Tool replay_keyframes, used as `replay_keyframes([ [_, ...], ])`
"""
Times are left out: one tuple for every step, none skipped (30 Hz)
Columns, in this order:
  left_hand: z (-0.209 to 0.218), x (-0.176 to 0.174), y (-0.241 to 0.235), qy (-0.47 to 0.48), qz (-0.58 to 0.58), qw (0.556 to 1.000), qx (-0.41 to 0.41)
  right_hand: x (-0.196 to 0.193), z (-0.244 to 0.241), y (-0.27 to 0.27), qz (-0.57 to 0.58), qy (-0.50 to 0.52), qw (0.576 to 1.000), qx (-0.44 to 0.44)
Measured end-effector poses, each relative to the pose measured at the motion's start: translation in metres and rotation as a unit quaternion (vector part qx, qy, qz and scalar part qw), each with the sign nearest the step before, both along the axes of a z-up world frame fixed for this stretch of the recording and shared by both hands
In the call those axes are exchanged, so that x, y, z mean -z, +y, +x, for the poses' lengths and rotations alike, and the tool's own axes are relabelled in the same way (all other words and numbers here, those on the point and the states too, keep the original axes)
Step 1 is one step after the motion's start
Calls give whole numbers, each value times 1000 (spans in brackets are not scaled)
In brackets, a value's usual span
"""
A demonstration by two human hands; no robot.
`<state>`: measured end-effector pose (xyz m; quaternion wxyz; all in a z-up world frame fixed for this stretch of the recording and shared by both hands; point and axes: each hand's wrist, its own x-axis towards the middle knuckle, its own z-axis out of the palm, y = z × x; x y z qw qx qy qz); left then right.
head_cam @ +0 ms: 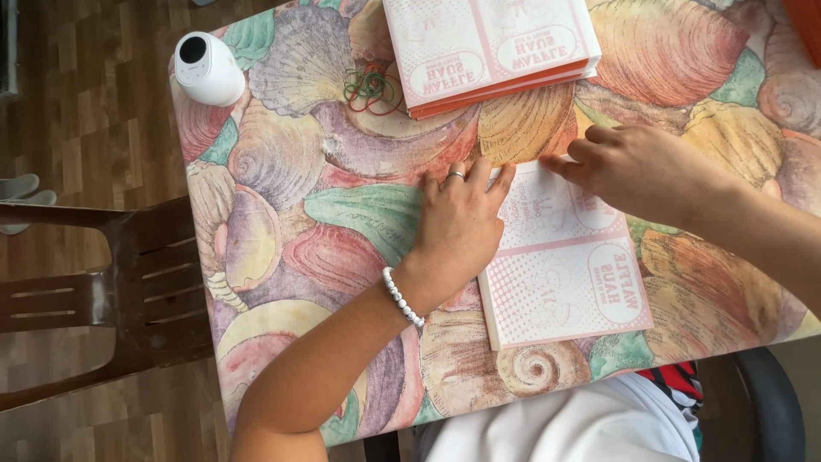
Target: Manually folding paper bag templates along pre-scored lines to assemble finished bags and stacking them.
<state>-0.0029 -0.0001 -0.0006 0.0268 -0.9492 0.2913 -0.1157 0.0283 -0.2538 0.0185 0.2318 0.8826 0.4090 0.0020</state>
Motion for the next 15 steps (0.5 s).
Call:
replay_keyframes([
  [-1, 0, 0, 10, 12, 1000, -5, 1, 1, -1, 2, -9, 1000, -3],
  [-2, 2, 1, 10, 10, 1000, -5, 3, 2, -6, 0, -9, 1000, -3],
  [-3, 3, 1, 8, 1, 1000, -3, 6, 2, -10, 31, 10, 999, 7],
  [-4, 4, 1, 6, -8, 1000, -1, 8, 3, -15, 61, 29, 998, 16],
  [0, 4, 4, 6, -11, 1000, 1, 10, 2, -24, 58, 28, 998, 18],
  [4, 4, 7, 25, -42, 999, 11, 11, 2, -33, 58, 10, 998, 22],
  [8, 3, 9, 43, -74, 996, 21, 12, 1, -42, 56, -10, 998, 27],
  [8, 4, 7, 41, -77, 996, 23, 13, -1, -48, 53, -12, 998, 29],
  [9, 3, 6, 41, -69, 997, 19, 13, -1, -55, 34, -19, 997, 71],
  [11, 3, 5, 40, -61, 997, 15, 13, -1, -61, 16, -27, 993, 113],
  [9, 2, 4, 38, -61, 997, 15, 0, -2, -49, 16, -29, 993, 114],
  [8, 2, 4, 38, -57, 998, 14, -13, -4, -37, 46, -18, 989, 137],
  [7, 1, 4, 38, -51, 998, 11, -25, -4, -24, 78, -7, 984, 157],
  [8, 2, 3, 34, -50, 998, 9, -22, -3, -11, 80, -11, 985, 155],
  [6, 4, 4, 27, -56, 998, 11, -18, -4, 3, 184, 13, 975, 123],
])
